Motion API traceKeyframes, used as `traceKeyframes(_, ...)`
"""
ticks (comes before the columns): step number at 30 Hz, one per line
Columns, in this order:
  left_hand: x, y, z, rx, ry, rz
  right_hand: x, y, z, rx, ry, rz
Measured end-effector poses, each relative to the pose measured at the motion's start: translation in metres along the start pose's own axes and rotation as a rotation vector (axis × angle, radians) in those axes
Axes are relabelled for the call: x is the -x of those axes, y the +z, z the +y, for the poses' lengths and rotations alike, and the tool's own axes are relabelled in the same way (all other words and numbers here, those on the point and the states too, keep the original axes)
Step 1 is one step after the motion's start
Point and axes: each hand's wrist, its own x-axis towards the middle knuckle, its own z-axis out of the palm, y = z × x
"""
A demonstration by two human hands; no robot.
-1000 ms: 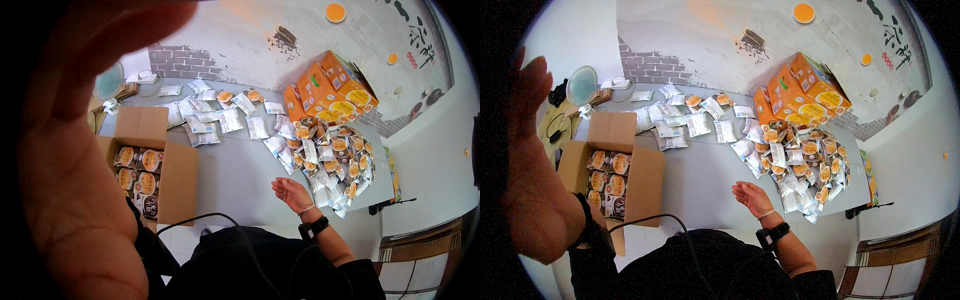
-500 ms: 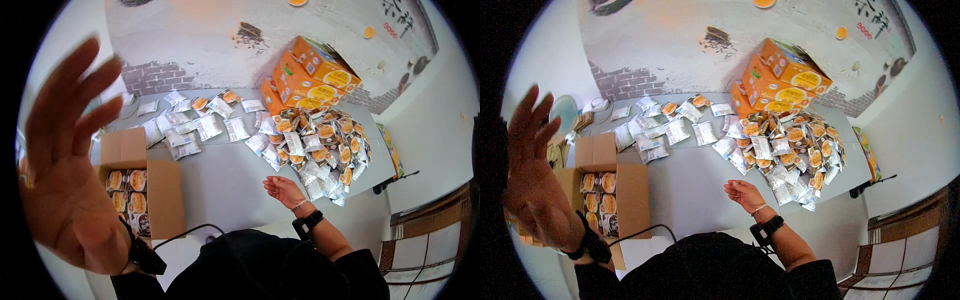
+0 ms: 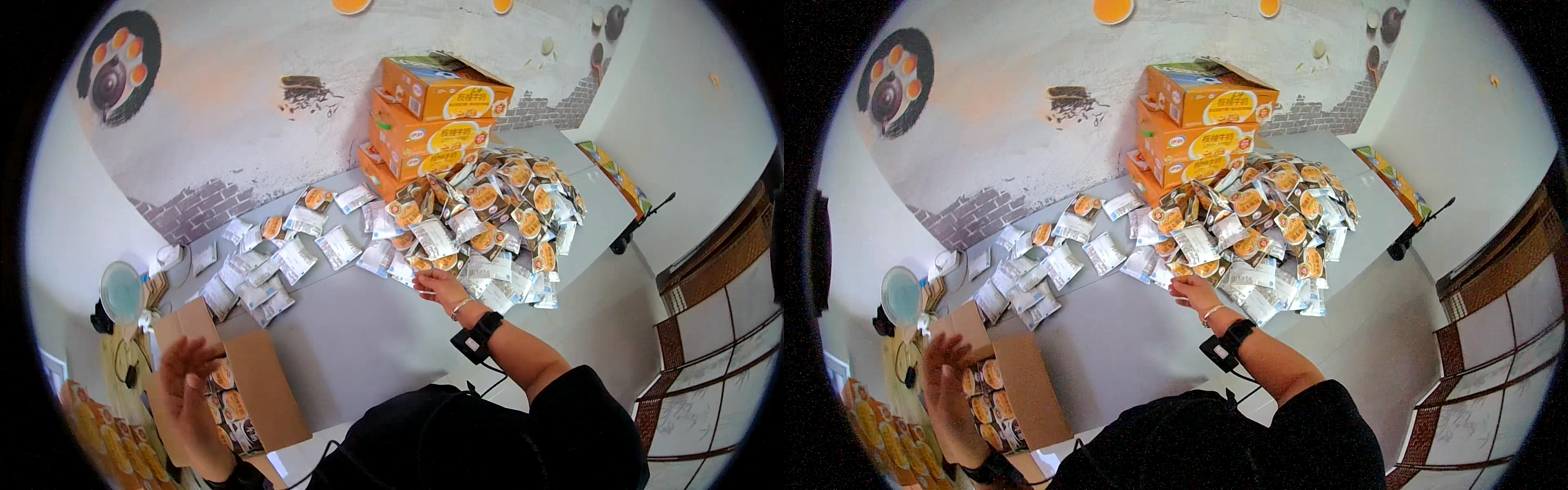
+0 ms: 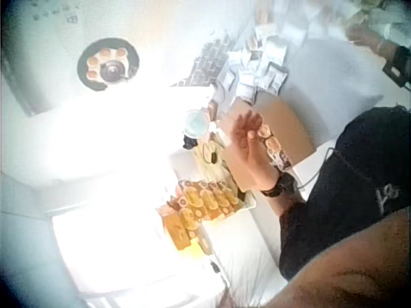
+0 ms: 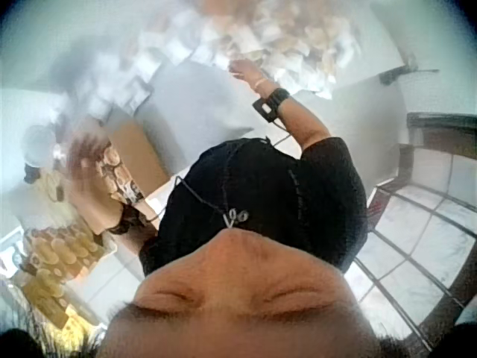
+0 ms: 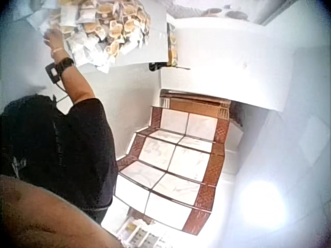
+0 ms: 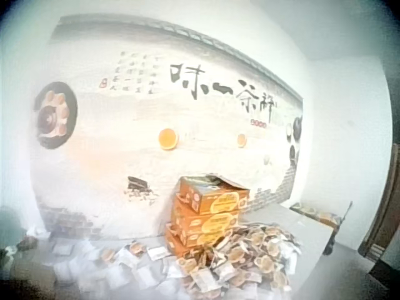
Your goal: The person puts individual snack packets from a large pile on a table into a cardboard box.
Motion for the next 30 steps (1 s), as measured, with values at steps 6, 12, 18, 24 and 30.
traceKeyframes(6,0.015,-0.012,-0.052,0.16,-0.21,-0.01,-0.073,-0.041,0.02,0.428,-0.538,0.208)
traceKeyframes(12,0.034,-0.007,-0.065,0.212,-0.284,0.122,-0.095,-0.063,-0.004,0.832,-0.833,0.549)
traceKeyframes(18,0.045,-0.034,-0.082,0.265,-0.36,0.035,-0.092,-0.097,-0.026,0.943,-0.84,0.732)
traceKeyframes(24,0.052,-0.052,-0.106,0.281,-0.361,0.077,-0.084,-0.126,-0.028,1.236,-0.788,0.792)
traceKeyframes(30,0.046,-0.034,-0.097,0.316,-0.384,0.129,-0.086,-0.149,-0.028,1.362,-0.698,0.766)
